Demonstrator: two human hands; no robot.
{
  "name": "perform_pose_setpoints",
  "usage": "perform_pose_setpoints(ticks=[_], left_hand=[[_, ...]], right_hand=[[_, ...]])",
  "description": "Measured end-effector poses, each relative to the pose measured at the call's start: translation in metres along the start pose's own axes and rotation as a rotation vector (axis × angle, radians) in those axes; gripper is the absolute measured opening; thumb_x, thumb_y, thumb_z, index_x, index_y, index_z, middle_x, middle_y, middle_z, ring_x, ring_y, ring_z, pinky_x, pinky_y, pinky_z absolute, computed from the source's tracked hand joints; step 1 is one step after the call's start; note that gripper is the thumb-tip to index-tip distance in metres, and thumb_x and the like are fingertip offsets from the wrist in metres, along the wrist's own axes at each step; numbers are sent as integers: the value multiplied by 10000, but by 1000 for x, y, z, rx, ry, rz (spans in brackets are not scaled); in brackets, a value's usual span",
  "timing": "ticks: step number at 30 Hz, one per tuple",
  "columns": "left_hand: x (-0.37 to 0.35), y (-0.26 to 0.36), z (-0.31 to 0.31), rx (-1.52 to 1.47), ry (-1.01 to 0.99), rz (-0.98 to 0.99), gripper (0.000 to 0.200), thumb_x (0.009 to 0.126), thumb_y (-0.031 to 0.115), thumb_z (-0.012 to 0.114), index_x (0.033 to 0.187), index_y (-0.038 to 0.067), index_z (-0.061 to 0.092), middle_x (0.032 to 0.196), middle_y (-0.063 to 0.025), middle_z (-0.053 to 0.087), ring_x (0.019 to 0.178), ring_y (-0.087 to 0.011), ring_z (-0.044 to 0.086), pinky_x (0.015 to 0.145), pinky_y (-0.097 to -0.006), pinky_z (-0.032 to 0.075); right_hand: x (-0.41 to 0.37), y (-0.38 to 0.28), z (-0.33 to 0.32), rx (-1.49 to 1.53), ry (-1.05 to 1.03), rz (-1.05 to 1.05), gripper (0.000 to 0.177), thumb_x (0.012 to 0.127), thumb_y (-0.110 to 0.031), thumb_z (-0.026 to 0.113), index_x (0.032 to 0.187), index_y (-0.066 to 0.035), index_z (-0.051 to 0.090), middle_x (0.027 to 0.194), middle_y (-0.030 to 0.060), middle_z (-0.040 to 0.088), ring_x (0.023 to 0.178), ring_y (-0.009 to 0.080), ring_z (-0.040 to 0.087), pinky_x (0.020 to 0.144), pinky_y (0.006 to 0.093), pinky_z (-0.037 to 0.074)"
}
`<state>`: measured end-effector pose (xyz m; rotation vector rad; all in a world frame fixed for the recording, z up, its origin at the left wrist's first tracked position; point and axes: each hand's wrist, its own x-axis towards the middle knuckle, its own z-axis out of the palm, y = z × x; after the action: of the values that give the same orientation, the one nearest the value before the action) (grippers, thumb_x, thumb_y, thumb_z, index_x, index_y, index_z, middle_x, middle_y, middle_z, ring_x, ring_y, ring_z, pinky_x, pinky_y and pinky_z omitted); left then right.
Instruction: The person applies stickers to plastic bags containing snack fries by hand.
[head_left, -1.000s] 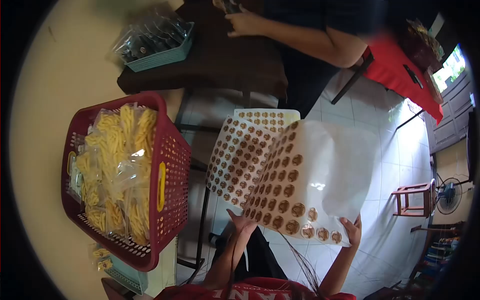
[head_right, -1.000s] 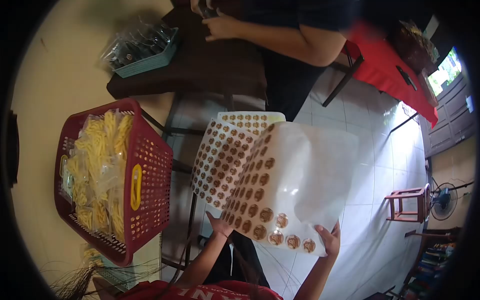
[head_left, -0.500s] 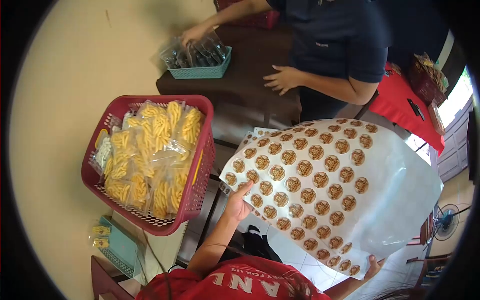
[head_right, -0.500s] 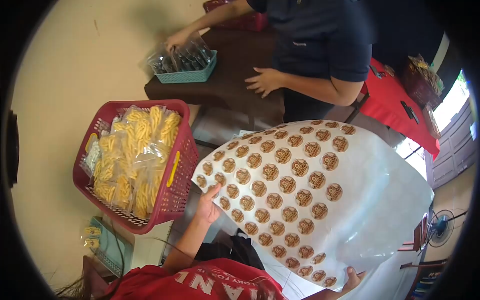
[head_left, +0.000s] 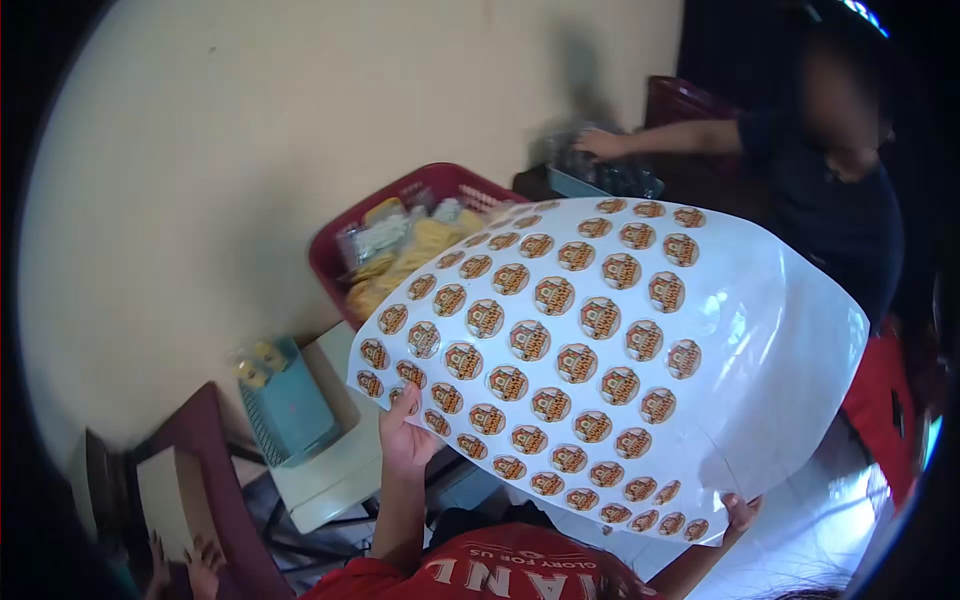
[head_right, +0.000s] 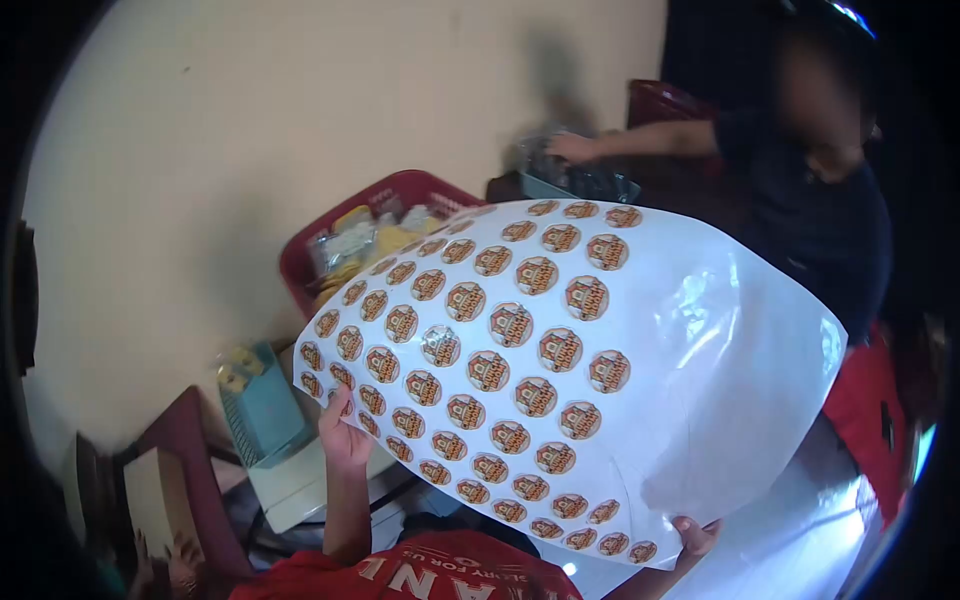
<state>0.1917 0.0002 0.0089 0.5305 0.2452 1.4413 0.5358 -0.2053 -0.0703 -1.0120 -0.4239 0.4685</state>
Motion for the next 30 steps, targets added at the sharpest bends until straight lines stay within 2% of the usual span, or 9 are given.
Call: perform_pose_setpoints(ticks=[3,4,13,15,17,21,25,28,30], left_hand=[[-17,-4,8,107,53,111,378,786,64,429,1147,34,322,1109,-103,439,1012,-217,445,837,-376,388],[28,-16,-19,114,-12,-30,389,780,78,445,1147,35,321,1112,-95,439,1009,-212,445,838,-380,379],[40,-20,-17,138,31,-59,373,787,91,440,1142,28,345,1118,-84,442,1024,-203,430,873,-360,328],[39,-17,-11,101,-89,-137,390,791,89,428,1157,10,320,1128,-105,427,1034,-211,422,873,-366,329],[39,-17,-17,156,-73,-60,402,781,55,429,1156,-8,301,1134,-129,413,1038,-220,419,866,-369,351],[51,-15,-18,169,-86,30,350,780,62,447,1108,-19,355,1081,-129,457,980,-212,474,822,-350,410],[79,3,-36,217,-139,38,291,786,85,459,1046,-33,400,1001,-140,506,895,-198,528,743,-316,469],[131,33,-76,437,-52,28,266,773,89,491,999,-38,429,932,-126,540,828,-188,559,701,-284,490],[151,45,-92,752,158,185,379,703,106,590,1003,-48,417,936,-122,525,830,-175,538,695,-279,453]], right_hand=[[20,7,-14,28,-56,22,617,512,-73,644,1038,97,370,864,177,516,750,260,533,661,349,440],[-10,22,-6,16,14,-39,615,513,-73,644,1037,97,372,862,176,517,749,259,533,660,348,440],[-17,7,6,71,-267,-15,582,583,-42,587,1088,97,334,909,212,507,745,277,546,657,374,456],[-20,1,9,62,-295,48,590,587,-44,590,1097,90,325,916,204,501,756,272,540,666,366,452],[-28,-11,34,123,-153,57,602,574,-30,601,1090,90,317,875,181,501,732,261,529,652,340,444],[1,23,29,169,-271,214,620,603,-42,596,1132,56,288,973,172,472,864,234,488,760,316,387],[38,103,36,151,-435,80,575,630,-50,617,1116,34,322,989,139,478,886,209,479,778,303,377],[37,142,76,131,-558,246,497,669,-69,627,1083,16,366,991,106,486,899,186,477,792,303,381],[14,154,110,30,-646,269,441,684,-37,599,1065,15,382,988,104,492,876,183,494,782,298,398]])
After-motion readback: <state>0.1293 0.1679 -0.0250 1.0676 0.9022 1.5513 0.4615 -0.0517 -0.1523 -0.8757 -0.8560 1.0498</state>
